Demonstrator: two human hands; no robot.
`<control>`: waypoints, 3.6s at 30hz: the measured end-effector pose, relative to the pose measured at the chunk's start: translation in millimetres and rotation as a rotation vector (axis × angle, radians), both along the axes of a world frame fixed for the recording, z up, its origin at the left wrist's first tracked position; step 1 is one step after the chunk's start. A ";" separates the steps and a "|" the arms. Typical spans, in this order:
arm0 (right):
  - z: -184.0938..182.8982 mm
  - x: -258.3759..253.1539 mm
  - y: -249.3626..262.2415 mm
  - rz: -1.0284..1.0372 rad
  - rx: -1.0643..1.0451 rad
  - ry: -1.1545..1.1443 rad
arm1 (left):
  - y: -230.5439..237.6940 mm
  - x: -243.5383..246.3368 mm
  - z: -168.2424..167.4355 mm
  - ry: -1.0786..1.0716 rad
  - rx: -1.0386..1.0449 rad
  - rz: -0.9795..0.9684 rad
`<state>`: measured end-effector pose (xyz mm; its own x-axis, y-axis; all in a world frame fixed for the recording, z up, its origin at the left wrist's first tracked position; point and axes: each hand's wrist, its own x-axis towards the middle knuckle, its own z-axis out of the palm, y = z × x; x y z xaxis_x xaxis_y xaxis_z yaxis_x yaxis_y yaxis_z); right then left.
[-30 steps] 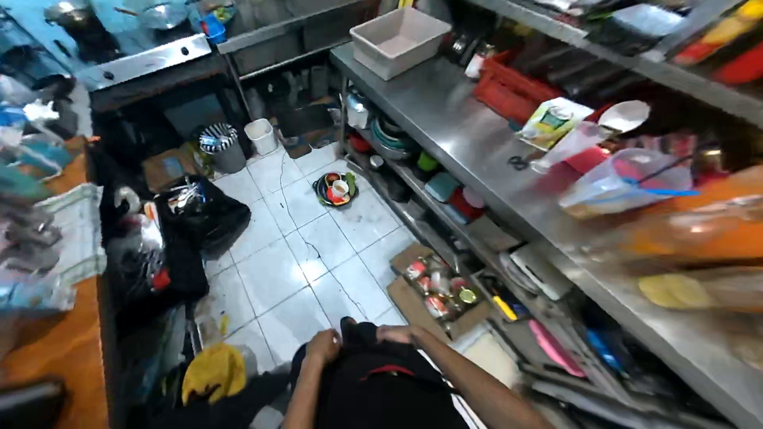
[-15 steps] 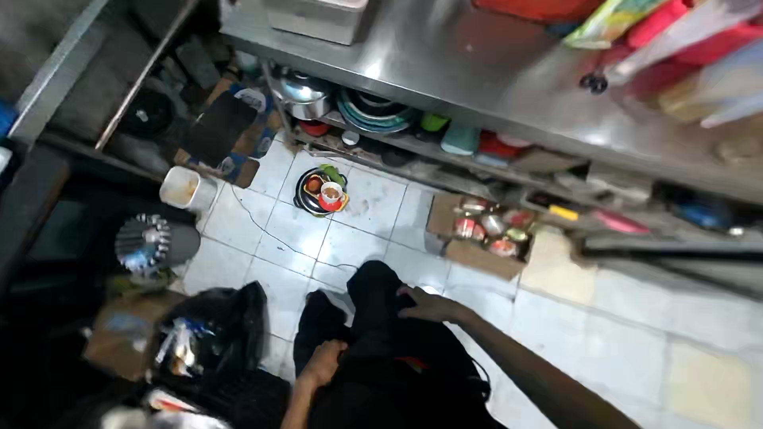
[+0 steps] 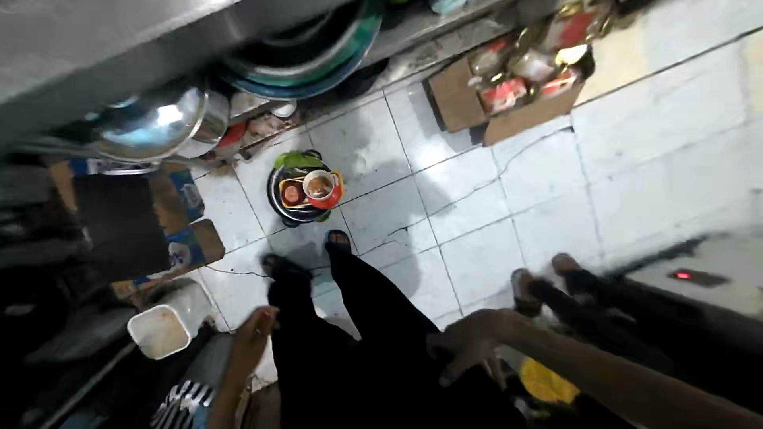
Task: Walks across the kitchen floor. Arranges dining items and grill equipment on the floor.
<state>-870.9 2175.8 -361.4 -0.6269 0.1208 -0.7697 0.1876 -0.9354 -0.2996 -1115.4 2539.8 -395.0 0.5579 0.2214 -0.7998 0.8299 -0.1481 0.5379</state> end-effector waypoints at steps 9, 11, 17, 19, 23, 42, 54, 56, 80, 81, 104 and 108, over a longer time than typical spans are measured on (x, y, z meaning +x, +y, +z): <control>-284.9 47.4 35.6 -0.829 -0.022 -0.633 | 170.5 78.0 -320.8 0.189 0.006 -0.082; -370.4 49.4 48.5 -1.041 -0.007 -0.722 | 177.8 92.6 -372.8 0.161 0.031 -0.109; -524.1 70.1 112.8 -1.703 -0.042 -0.585 | 179.5 129.4 -480.6 -0.016 0.049 -0.195; -547.4 78.2 123.1 -1.717 0.027 -0.489 | 173.0 137.1 -496.9 -0.076 -0.006 -0.145; -567.6 93.6 145.4 -1.549 0.157 -0.509 | 167.0 147.6 -512.2 -0.138 -0.069 -0.078; -524.8 94.6 67.3 -1.764 0.261 -0.892 | 99.5 212.0 -491.2 -0.314 -0.050 -0.235; -543.8 136.0 -16.8 -1.987 0.025 -1.082 | 2.0 419.1 -520.4 -0.260 0.073 -0.804; -556.4 138.4 -23.8 -2.038 0.011 -1.062 | -9.0 444.4 -530.0 -0.203 0.102 -0.836; -597.1 43.0 -26.8 -1.828 -0.099 -1.665 | 96.3 389.1 -497.4 -0.771 0.579 -1.093; -593.4 18.1 -15.1 -1.754 -0.047 -1.646 | 116.1 374.2 -493.7 -0.769 0.638 -1.051; -585.3 -57.7 139.6 -1.160 0.156 -0.965 | 198.1 289.1 -541.6 -0.397 0.436 -0.466; -572.6 -57.7 131.9 -1.192 0.195 -1.061 | 199.9 285.9 -540.1 -0.448 0.424 -0.448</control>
<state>-928.6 2307.7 -934.0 0.6727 0.2691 -0.6893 -0.3938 -0.6584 -0.6414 -829.5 2739.7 -935.1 0.9179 0.1356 -0.3730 0.3581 -0.6882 0.6309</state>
